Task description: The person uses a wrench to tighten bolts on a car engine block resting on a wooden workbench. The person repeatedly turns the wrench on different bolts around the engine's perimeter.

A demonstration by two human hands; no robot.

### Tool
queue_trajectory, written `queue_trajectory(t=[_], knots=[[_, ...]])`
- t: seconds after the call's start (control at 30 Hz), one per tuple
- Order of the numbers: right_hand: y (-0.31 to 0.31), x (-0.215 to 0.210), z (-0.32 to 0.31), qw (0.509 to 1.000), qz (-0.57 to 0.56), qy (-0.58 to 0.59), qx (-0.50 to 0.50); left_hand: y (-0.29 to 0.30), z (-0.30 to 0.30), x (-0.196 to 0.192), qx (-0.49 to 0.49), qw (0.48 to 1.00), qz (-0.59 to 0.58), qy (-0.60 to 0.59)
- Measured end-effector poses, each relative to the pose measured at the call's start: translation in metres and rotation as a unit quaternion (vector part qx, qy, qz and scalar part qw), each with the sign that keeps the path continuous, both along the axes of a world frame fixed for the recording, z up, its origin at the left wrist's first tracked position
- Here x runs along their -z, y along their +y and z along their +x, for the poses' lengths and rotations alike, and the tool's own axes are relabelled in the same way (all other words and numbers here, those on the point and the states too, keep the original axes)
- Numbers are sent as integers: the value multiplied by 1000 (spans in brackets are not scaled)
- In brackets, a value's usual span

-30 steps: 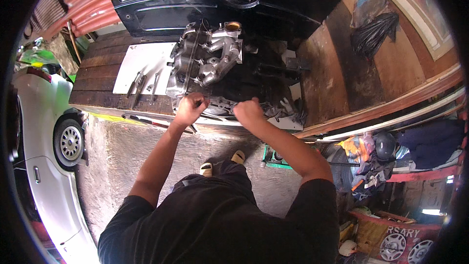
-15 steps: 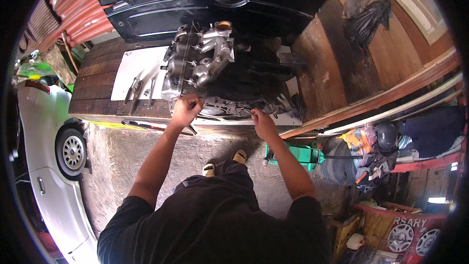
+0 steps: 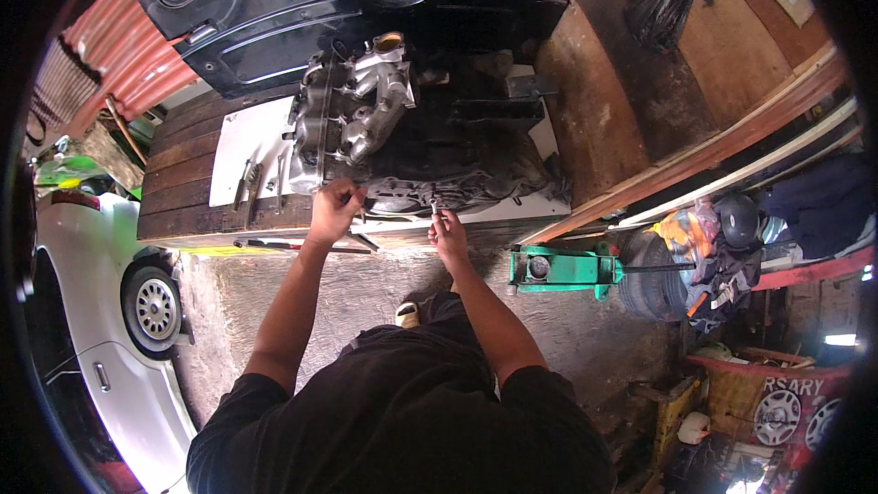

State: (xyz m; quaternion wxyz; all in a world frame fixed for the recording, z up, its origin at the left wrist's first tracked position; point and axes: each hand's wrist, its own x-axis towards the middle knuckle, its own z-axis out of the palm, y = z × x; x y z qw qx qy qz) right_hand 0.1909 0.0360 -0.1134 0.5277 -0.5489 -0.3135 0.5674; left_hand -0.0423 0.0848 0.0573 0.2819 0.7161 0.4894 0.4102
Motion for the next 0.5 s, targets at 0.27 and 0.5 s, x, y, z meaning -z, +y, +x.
queue_trajectory(t=[0.27, 0.5], knots=[[13, 26, 12, 987, 139, -76, 33, 0, -1, -1, 3, 1000, 13, 15], [5, -24, 35, 864, 148, -481, 20, 0, -3, 3, -1, 1000, 9, 1]])
